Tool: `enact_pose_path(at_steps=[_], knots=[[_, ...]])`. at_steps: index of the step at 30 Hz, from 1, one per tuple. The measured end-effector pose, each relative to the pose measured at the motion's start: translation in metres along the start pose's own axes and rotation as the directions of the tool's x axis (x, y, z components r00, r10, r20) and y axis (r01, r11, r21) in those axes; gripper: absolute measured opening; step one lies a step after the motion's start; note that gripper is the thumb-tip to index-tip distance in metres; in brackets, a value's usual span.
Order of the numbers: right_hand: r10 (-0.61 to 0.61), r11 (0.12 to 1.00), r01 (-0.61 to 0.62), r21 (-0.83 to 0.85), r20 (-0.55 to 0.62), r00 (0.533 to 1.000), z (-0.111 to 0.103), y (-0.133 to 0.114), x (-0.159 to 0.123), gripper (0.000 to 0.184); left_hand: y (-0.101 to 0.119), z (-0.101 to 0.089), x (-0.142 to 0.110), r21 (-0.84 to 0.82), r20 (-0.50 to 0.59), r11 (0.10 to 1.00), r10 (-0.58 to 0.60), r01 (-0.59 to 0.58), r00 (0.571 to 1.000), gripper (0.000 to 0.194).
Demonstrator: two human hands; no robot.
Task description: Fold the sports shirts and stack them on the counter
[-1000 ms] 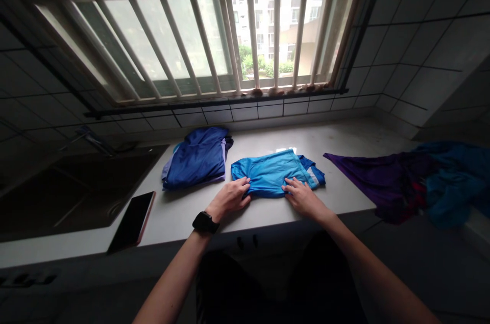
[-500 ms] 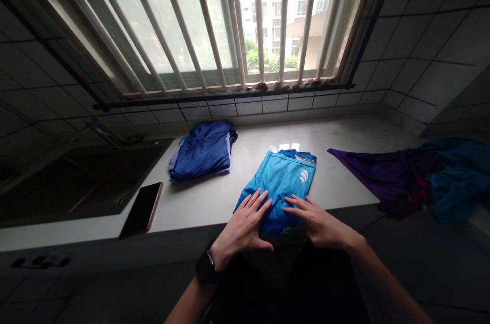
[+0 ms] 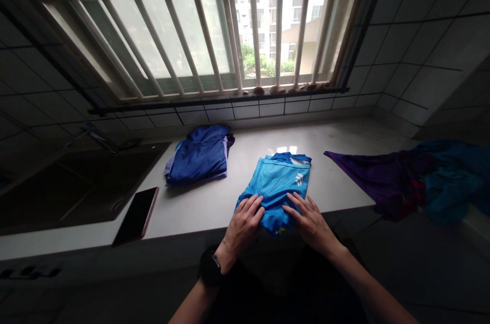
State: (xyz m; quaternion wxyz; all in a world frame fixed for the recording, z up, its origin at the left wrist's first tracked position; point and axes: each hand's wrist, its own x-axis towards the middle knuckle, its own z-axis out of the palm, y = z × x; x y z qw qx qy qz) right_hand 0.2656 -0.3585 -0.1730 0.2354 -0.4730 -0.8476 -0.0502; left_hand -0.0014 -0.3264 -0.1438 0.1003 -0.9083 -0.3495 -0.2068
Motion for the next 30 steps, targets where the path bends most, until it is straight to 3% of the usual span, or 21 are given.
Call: enact_pose_path(at_steps=[4, 6, 10, 13, 16, 18, 20, 22, 24, 25, 27, 30], knots=[[-0.009, 0.997, 0.013, 0.072, -0.058, 0.998, -0.002, 0.005, 0.0, 0.046, -0.025, -0.014, 0.0, -0.053, 0.106, 0.999, 0.003, 0.003, 0.994, 0.053], [0.046, 0.988, -0.029, 0.148, -0.114, 0.992, -0.005, 0.013, 0.001, 0.036, -0.035, -0.02, -0.004, -0.067, 0.153, 0.997, 0.039, -0.029, 0.988, 0.066], [0.174, 0.955, -0.131, 0.266, -0.144, 0.974, -0.017, 0.036, -0.002, 0.032, -0.04, -0.021, -0.012, -0.089, 0.201, 0.982, 0.182, -0.167, 0.963, 0.056], [0.092, 0.963, -0.07, 0.261, -0.072, 0.993, -0.023, 0.048, -0.008, 0.034, -0.035, -0.015, -0.009, -0.097, 0.147, 0.974, 0.218, -0.206, 0.965, 0.057], [-0.035, 0.983, 0.037, 0.177, -0.012, 0.999, -0.021, 0.05, -0.013, 0.057, -0.028, -0.008, 0.001, -0.11, 0.094, 0.971, 0.222, -0.212, 0.97, 0.054], [-0.11, 0.981, 0.111, 0.156, -0.013, 0.994, -0.018, 0.046, -0.014, 0.065, -0.024, -0.005, 0.006, -0.168, 0.051, 0.956, 0.252, -0.241, 0.966, 0.047], [-0.152, 0.961, 0.161, 0.224, -0.059, 0.987, -0.016, 0.04, -0.013, 0.059, -0.019, -0.002, 0.01, -0.27, -0.021, 0.933, 0.242, -0.239, 0.97, 0.037], [-0.072, 0.925, 0.114, 0.363, -0.129, 0.989, -0.017, 0.035, -0.007, 0.044, -0.015, -0.002, 0.015, -0.375, -0.101, 0.914, 0.124, -0.153, 0.987, 0.027], [0.128, 0.87, -0.019, 0.494, -0.188, 0.974, -0.023, 0.033, 0.004, 0.028, -0.011, -0.006, 0.026, -0.456, -0.138, 0.889, -0.11, 0.035, 0.984, 0.018], [0.238, 0.837, -0.093, 0.539, -0.206, 0.949, -0.027, 0.035, 0.013, 0.023, -0.011, -0.01, 0.035, -0.487, -0.128, 0.86, -0.247, 0.156, 0.961, 0.017], [0.407, 0.783, -0.21, 0.585, -0.228, 0.884, -0.035, 0.043, 0.038, 0.021, -0.013, -0.018, 0.063, -0.52, -0.061, 0.763, -0.482, 0.384, 0.874, 0.02], [0.56, 0.732, -0.333, 0.594, -0.246, 0.791, -0.04, 0.065, 0.083, 0.028, -0.027, -0.022, 0.117, -0.536, 0.009, 0.639, -0.649, 0.551, 0.761, 0.02]])
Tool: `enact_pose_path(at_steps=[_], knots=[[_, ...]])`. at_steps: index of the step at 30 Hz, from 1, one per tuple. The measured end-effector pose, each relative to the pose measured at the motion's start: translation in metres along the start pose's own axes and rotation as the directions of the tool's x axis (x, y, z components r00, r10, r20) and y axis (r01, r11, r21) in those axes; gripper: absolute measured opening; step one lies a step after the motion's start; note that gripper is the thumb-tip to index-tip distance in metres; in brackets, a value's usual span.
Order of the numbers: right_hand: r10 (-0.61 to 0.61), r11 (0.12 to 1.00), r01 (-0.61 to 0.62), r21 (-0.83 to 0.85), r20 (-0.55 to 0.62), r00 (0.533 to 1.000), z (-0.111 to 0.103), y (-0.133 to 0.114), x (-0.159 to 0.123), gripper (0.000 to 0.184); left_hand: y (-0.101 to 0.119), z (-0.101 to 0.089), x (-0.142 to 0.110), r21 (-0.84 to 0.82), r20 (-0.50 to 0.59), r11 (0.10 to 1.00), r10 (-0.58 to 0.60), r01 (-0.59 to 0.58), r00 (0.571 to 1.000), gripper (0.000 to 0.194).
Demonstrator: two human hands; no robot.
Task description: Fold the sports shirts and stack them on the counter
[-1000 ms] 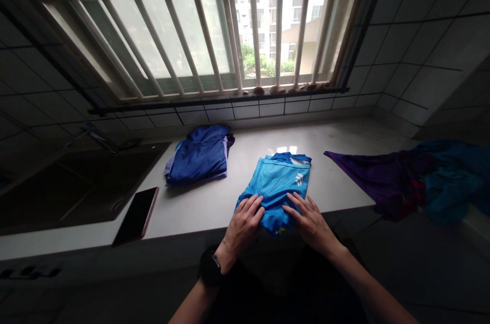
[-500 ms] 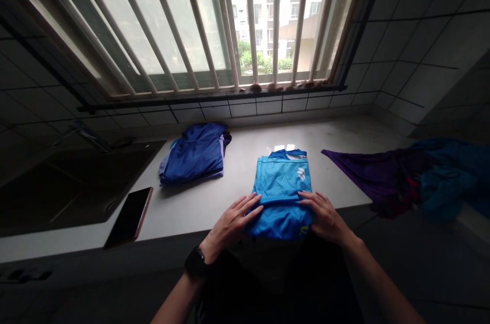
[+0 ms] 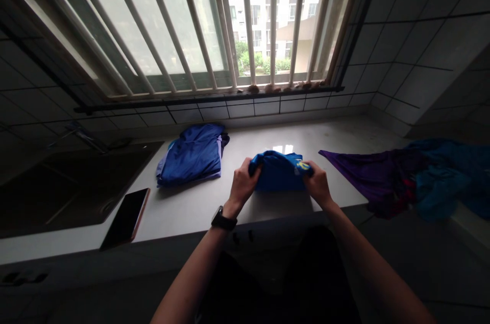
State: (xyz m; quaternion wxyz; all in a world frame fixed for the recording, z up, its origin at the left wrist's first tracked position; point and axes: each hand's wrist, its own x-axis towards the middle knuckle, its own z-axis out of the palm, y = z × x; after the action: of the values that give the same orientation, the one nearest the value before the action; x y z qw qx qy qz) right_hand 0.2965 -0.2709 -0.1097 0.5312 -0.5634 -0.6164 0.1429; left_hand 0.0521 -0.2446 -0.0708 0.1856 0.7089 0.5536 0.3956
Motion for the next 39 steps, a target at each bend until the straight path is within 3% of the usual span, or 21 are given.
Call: enact_pose_path(at_steps=[4, 8, 11, 13, 16, 18, 21, 23, 25, 28, 30, 32, 35, 39], knots=[[0.22, 0.966, -0.225, -0.131, -0.053, 0.974, 0.021, 0.02, 0.048, 0.025, -0.002, 0.025, 0.058, -0.008, -0.034, 0.986, -0.168, 0.168, 0.985, 0.025], [0.329, 0.9, -0.31, -0.306, 0.012, 0.944, 0.035, 0.045, 0.057, 0.03, -0.03, 0.048, 0.071, 0.053, 0.064, 0.961, -0.275, 0.271, 0.959, 0.03], [0.305, 0.908, -0.279, -0.314, 0.037, 0.952, 0.037, 0.053, 0.054, 0.034, -0.047, 0.054, 0.065, 0.025, 0.104, 0.959, -0.284, 0.283, 0.953, 0.034], [0.29, 0.923, -0.274, -0.272, 0.02, 0.957, 0.035, 0.053, 0.054, 0.038, -0.053, 0.052, 0.063, -0.05, 0.13, 0.955, -0.283, 0.291, 0.95, 0.048], [0.241, 0.951, -0.242, -0.195, -0.029, 0.97, 0.031, 0.052, 0.057, 0.044, -0.054, 0.048, 0.067, -0.193, 0.219, 0.937, -0.25, 0.293, 0.943, 0.073], [0.186, 0.965, -0.188, -0.181, -0.025, 0.982, 0.029, 0.052, 0.06, 0.043, -0.053, 0.046, 0.071, -0.247, 0.235, 0.928, -0.222, 0.279, 0.946, 0.075], [0.089, 0.956, -0.064, -0.285, 0.073, 0.993, 0.029, 0.052, 0.061, 0.039, -0.047, 0.042, 0.073, -0.118, 0.202, 0.961, -0.222, 0.249, 0.954, 0.072], [0.088, 0.903, -0.012, -0.43, 0.156, 0.984, 0.029, 0.05, 0.058, 0.039, -0.041, 0.041, 0.07, 0.084, 0.18, 0.976, -0.213, 0.201, 0.96, 0.067], [0.113, 0.824, 0.002, -0.566, 0.167, 0.979, 0.029, 0.044, 0.053, 0.043, -0.034, 0.042, 0.063, 0.237, 0.15, 0.963, -0.166, 0.128, 0.975, 0.055], [-0.001, 0.782, 0.104, -0.615, 0.164, 0.986, 0.032, 0.032, 0.044, 0.054, -0.024, 0.05, 0.046, 0.306, 0.174, 0.945, 0.066, -0.118, 0.983, 0.037], [-0.102, 0.787, 0.259, -0.56, 0.296, 0.95, 0.036, 0.026, 0.037, 0.055, -0.019, 0.059, 0.032, 0.292, 0.315, 0.894, 0.245, -0.339, 0.917, 0.042], [-0.088, 0.779, 0.351, -0.52, 0.463, 0.882, 0.042, 0.026, 0.033, 0.054, -0.019, 0.069, 0.02, 0.285, 0.46, 0.838, 0.306, -0.465, 0.834, 0.051], [0.084, 0.756, 0.309, -0.577, 0.553, 0.829, 0.047, 0.035, 0.03, 0.058, -0.023, 0.076, 0.008, 0.329, 0.535, 0.813, 0.259, -0.481, 0.804, 0.061], [0.206, 0.742, 0.204, -0.638, 0.507, 0.837, 0.042, 0.048, 0.036, 0.062, -0.028, 0.075, 0.01, 0.31, 0.529, 0.844, 0.229, -0.437, 0.817, 0.061]])
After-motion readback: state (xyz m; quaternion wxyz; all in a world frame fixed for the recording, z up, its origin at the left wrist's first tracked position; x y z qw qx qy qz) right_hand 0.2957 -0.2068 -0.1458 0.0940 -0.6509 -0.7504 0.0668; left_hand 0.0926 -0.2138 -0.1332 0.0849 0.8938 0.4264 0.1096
